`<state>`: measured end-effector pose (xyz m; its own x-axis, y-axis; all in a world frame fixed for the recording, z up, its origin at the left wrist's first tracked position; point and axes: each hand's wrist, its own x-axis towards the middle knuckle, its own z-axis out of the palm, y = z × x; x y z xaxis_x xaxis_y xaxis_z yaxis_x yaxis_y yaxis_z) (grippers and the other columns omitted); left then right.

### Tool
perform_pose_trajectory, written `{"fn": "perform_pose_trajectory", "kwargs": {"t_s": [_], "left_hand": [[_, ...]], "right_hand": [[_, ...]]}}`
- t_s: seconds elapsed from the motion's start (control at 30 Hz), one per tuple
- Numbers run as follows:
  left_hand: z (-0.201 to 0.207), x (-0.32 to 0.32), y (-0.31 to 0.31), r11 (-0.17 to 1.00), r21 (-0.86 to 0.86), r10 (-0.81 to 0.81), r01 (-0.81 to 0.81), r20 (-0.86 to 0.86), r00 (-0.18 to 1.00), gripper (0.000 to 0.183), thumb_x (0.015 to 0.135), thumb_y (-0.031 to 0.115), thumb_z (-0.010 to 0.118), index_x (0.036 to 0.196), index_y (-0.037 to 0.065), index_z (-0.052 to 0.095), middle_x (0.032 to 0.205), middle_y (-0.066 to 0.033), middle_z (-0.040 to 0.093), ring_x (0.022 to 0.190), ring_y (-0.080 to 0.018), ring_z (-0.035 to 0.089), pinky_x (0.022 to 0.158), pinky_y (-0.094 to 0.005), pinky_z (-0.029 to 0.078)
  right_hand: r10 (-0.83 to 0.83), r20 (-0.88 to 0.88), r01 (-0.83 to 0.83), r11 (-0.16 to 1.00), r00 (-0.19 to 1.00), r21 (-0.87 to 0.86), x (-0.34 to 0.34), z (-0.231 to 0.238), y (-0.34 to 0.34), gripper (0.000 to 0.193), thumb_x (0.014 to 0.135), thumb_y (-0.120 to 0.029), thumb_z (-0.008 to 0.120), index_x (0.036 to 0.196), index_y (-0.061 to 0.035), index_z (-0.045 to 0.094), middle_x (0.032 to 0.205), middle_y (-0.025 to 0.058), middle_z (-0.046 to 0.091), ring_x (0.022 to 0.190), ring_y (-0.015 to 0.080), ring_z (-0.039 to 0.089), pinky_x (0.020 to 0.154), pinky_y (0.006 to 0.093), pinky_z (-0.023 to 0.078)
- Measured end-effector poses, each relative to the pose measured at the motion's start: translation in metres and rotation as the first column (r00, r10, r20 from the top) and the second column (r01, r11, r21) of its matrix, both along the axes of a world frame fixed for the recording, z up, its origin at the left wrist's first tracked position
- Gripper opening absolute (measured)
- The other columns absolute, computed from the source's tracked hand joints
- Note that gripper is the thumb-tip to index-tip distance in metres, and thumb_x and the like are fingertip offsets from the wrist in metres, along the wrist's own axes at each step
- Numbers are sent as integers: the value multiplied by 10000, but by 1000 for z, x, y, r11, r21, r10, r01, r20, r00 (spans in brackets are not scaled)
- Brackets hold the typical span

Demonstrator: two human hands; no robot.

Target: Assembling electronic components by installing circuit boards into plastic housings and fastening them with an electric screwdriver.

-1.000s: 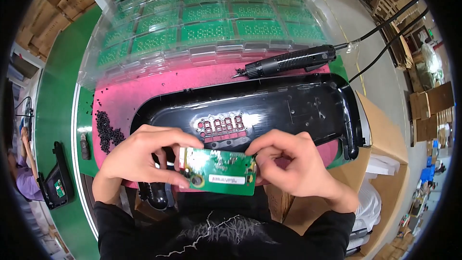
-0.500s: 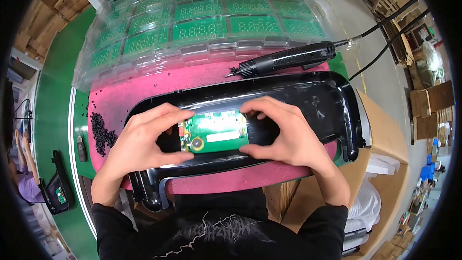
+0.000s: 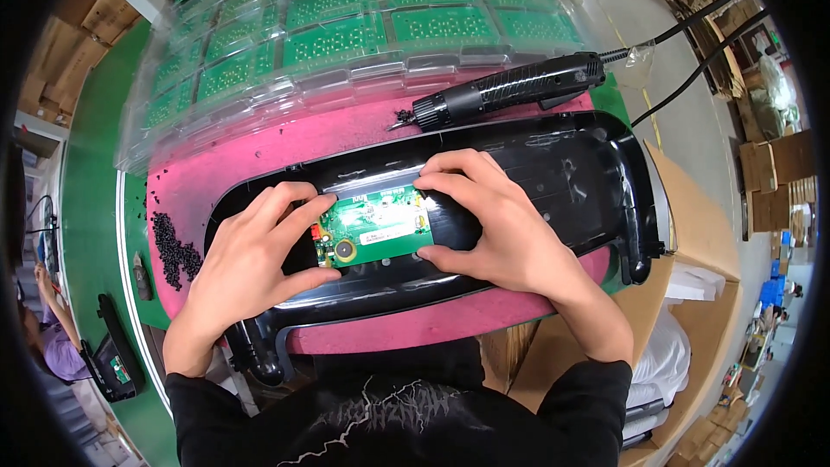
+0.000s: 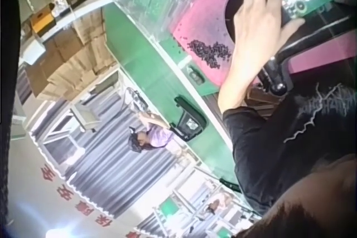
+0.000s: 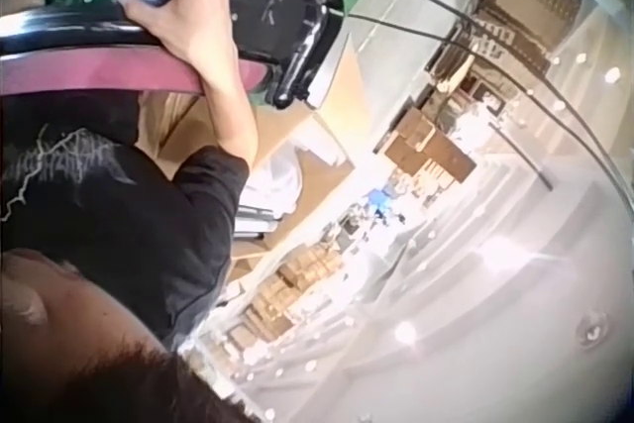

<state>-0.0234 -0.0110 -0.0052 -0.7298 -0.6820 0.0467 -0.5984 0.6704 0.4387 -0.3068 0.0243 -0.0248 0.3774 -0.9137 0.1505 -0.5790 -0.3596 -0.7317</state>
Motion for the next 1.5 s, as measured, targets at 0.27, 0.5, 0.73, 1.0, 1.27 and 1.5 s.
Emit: {"fn": "perform_pose_trajectory", "kwargs": {"t_s": [0.27,0.5,0.73,1.0,1.27,1.5], "left_hand": [[1,2,-1,1000,-13,-8,8,10,1000,675,686,301,841,1243,24,578,1189,-102,543,1041,-299,592,757,-390,531],[-2,5,-1,995,-79,-55,56,12,998,651,738,315,807,1251,10,548,1189,-99,535,1048,-262,586,804,-356,529],[-5,26,-1,996,-91,-14,-24,-389,921,555,824,282,746,1239,-17,528,1095,-168,584,980,-343,623,787,-393,548],[23,119,-26,918,-57,395,-392,58,917,154,761,69,741,869,15,646,817,-137,684,792,-335,669,673,-416,526],[10,122,-24,847,-111,524,-520,344,779,124,675,56,757,772,55,679,758,-143,694,771,-327,689,661,-418,536],[6,119,-16,859,-239,509,-453,299,807,98,641,12,657,725,50,689,743,-158,684,774,-337,693,670,-446,537]], "right_hand": [[19,5,-19,1000,1000,-17,2,0,-2,604,641,-86,845,1191,-30,600,1219,125,551,1107,334,544,943,399,468],[-11,-64,10,1000,998,-20,5,7,1,627,608,-62,838,1188,-22,604,1218,144,562,1140,345,552,975,402,455],[-212,77,205,974,974,94,0,14,9,693,681,-43,779,1319,-35,509,1140,77,529,1055,204,540,915,316,431],[-735,-320,558,668,597,-492,-125,29,-23,559,979,-176,580,1504,-167,387,1263,59,502,1086,171,472,1019,305,347],[-638,249,635,766,729,102,-118,20,-54,444,997,-137,584,1401,-103,403,1238,105,525,1119,166,531,976,300,436],[-303,662,513,846,686,-145,3,41,-65,501,999,-111,567,1424,-21,317,1284,209,560,1154,261,572,1057,378,420]]}}
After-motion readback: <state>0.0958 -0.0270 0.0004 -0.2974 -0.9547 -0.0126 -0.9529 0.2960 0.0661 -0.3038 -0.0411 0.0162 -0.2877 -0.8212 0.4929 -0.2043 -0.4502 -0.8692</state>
